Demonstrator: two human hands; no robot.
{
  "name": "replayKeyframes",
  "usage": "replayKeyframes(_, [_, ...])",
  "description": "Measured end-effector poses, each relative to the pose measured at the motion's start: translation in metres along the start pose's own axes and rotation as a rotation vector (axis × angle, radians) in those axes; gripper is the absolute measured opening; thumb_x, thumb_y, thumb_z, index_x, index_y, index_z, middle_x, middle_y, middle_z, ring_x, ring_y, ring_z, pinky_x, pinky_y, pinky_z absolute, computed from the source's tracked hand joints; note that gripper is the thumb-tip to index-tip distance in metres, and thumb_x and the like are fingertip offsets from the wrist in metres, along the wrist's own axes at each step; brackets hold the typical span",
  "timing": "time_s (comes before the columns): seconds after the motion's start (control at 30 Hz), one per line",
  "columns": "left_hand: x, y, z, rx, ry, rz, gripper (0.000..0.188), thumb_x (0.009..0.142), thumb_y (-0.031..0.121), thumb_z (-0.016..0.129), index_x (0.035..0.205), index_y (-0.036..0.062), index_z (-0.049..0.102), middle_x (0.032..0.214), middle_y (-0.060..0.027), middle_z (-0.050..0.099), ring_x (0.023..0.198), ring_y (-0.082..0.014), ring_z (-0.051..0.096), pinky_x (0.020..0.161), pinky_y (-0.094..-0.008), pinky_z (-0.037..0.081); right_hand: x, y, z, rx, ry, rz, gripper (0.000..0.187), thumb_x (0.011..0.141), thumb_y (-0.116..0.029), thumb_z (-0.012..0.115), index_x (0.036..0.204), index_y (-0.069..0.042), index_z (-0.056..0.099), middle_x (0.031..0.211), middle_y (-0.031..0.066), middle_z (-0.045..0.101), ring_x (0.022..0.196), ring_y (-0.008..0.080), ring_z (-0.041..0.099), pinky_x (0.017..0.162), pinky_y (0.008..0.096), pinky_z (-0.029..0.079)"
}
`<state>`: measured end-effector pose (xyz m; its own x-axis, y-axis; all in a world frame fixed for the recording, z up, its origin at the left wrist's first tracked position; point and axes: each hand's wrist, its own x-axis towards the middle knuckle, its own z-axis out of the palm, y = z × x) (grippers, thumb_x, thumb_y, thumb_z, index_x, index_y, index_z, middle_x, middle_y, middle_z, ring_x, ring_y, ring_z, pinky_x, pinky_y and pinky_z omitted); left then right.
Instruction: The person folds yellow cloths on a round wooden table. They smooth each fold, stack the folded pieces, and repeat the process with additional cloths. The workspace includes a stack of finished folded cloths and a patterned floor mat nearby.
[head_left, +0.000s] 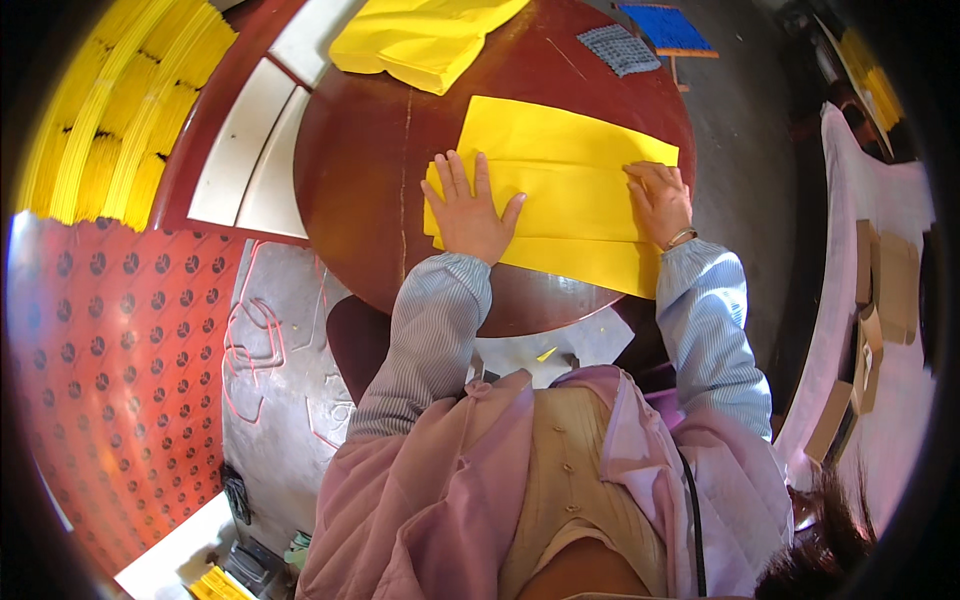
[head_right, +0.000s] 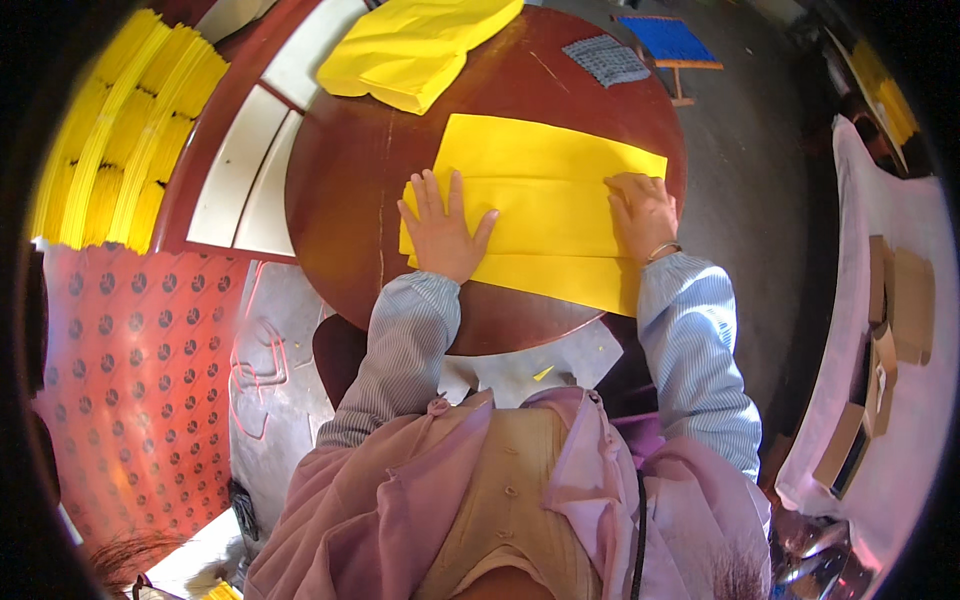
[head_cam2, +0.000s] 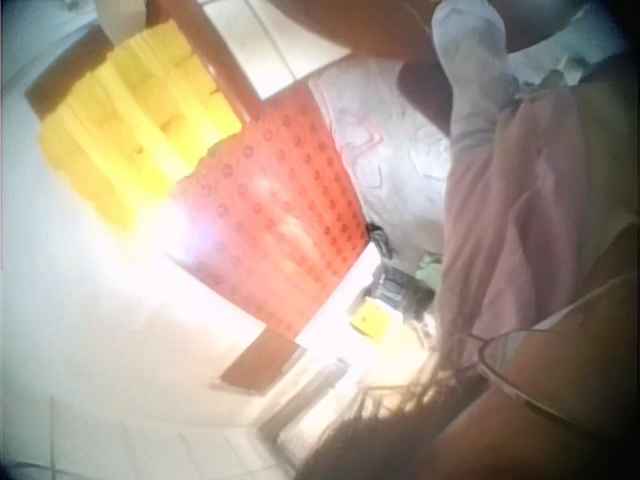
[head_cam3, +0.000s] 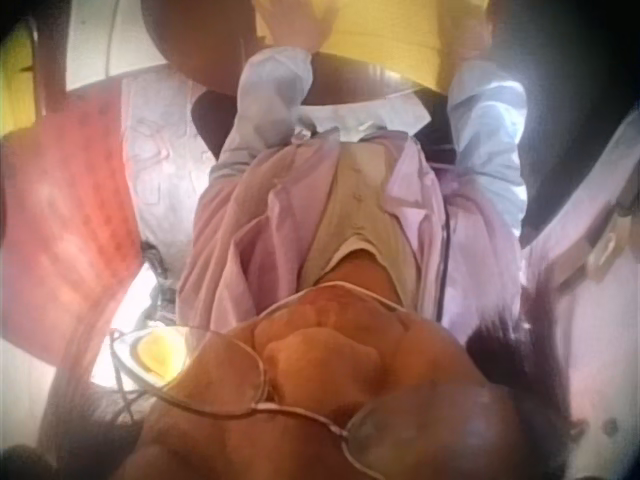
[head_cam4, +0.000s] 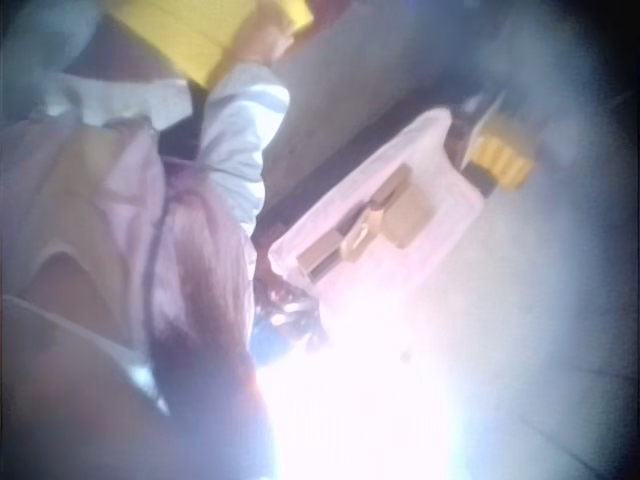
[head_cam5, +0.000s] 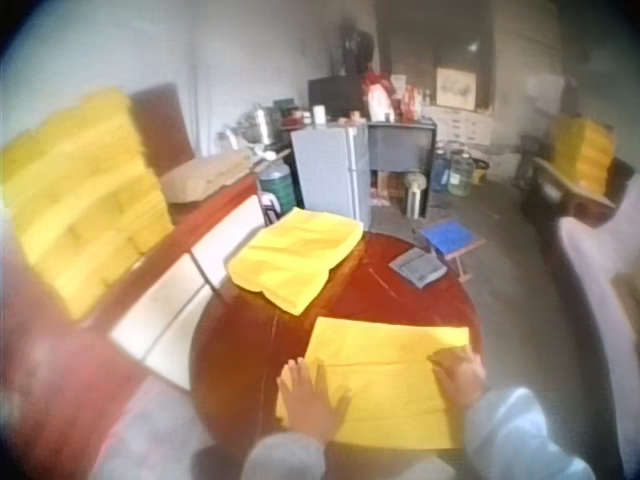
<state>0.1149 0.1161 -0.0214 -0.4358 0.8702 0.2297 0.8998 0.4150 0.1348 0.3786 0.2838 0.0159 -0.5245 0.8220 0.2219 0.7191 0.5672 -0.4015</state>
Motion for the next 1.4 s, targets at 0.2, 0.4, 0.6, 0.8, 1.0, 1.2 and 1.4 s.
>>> replayKeyframes(0.2, [0.001, 0.002, -0.004, -0.007, -0.063, -0.025, 0.088, 0.103, 0.069, 0.049, 0.167, 0.0096, 0.034, 0.173, -0.0296, 0.02, 0.163, -0.045, 0.013, 0.127, -0.0689, 0.009, 0.043, 0.032, -0.013, 0.087, -0.338, 0.145, 0.022, 0.092, -0.024, 0.079, 0.111, -0.012, 0.078, 0.12, 0.0104, 0.074, 0.117, 0.0293, 0.066, 0.109, 0.0472, 0.044])
replayKeyframes(0.4, [0.001, -0.01, -0.023, -0.208, -0.086, -0.104, 0.083, 0.105, 0.062, 0.051, 0.166, 0.0084, 0.035, 0.174, -0.0291, 0.019, 0.164, -0.0443, 0.01, 0.129, -0.0664, 0.006, 0.071, 0.059, -0.016, 0.165, -0.363, -0.264, 0.021, 0.093, -0.023, 0.079, 0.1, -0.005, 0.07, 0.106, 0.0128, 0.077, 0.1, 0.0257, 0.071, 0.089, 0.0415, 0.055])
replayKeyframes(0.6, [-0.058, -0.085, -0.042, -0.481, 0.196, -0.377, 0.062, 0.111, 0.032, 0.056, 0.161, 0.0009, 0.038, 0.171, -0.0305, 0.026, 0.16, -0.0456, 0.022, 0.13, -0.0533, 0.02, 0.075, 0.032, -0.032, 0.619, -0.706, 0.194, 0.014, 0.102, -0.024, 0.072, 0.105, -0.013, 0.063, 0.102, 0.0068, 0.076, 0.081, 0.0128, 0.07, 0.068, 0.0277, 0.053])
replayKeyframes(0.8, [-0.118, -0.132, -0.05, -0.934, 0.397, -0.591, 0.046, 0.113, 0.025, 0.052, 0.151, -0.0028, 0.051, 0.154, -0.0251, 0.05, 0.145, -0.0394, 0.049, 0.123, -0.0425, 0.037, 0.025, -0.08, 0.011, 1.009, -0.675, 0.402, 0.018, 0.103, -0.028, 0.07, 0.111, -0.013, 0.066, 0.102, 0.0021, 0.07, 0.091, 0.0148, 0.071, 0.078, 0.0337, 0.062])
replayKeyframes(1.0, [-0.119, -0.173, -0.054, -0.933, 0.421, -0.562, 0.046, 0.113, 0.028, 0.053, 0.149, 0.0, 0.055, 0.157, -0.0224, 0.051, 0.145, -0.0368, 0.051, 0.123, -0.0413, 0.037, -0.025, -0.217, 0.095, 1.327, -0.579, 0.543, 0.026, 0.106, -0.022, 0.064, 0.128, -0.01, 0.057, 0.116, 0.0092, 0.068, 0.104, 0.0232, 0.07, 0.085, 0.0379, 0.064])
replayKeyframes(1.2, [-0.089, -0.217, -0.05, -0.834, 0.307, -0.362, 0.047, 0.114, 0.029, 0.049, 0.154, 0.0058, 0.053, 0.168, -0.0219, 0.041, 0.157, -0.0368, 0.036, 0.127, -0.0418, 0.03, -0.035, -0.274, 0.122, 1.351, -0.488, 0.559, 0.031, 0.111, -0.019, 0.055, 0.139, -0.004, 0.051, 0.126, 0.014, 0.066, 0.109, 0.0259, 0.07, 0.094, 0.0424, 0.062])
replayKeyframes(1.4, [-0.047, -0.245, -0.05, -0.533, 0.263, -0.133, 0.046, 0.112, 0.023, 0.052, 0.155, 0.0058, 0.053, 0.167, -0.0202, 0.042, 0.159, -0.037, 0.032, 0.13, -0.0458, 0.026, -0.076, -0.261, 0.066, 0.463, -0.195, -0.235, 0.049, 0.105, -0.017, 0.063, 0.152, -0.007, 0.05, 0.145, 0.0184, 0.061, 0.141, 0.0377, 0.053, 0.119, 0.0506, 0.044])
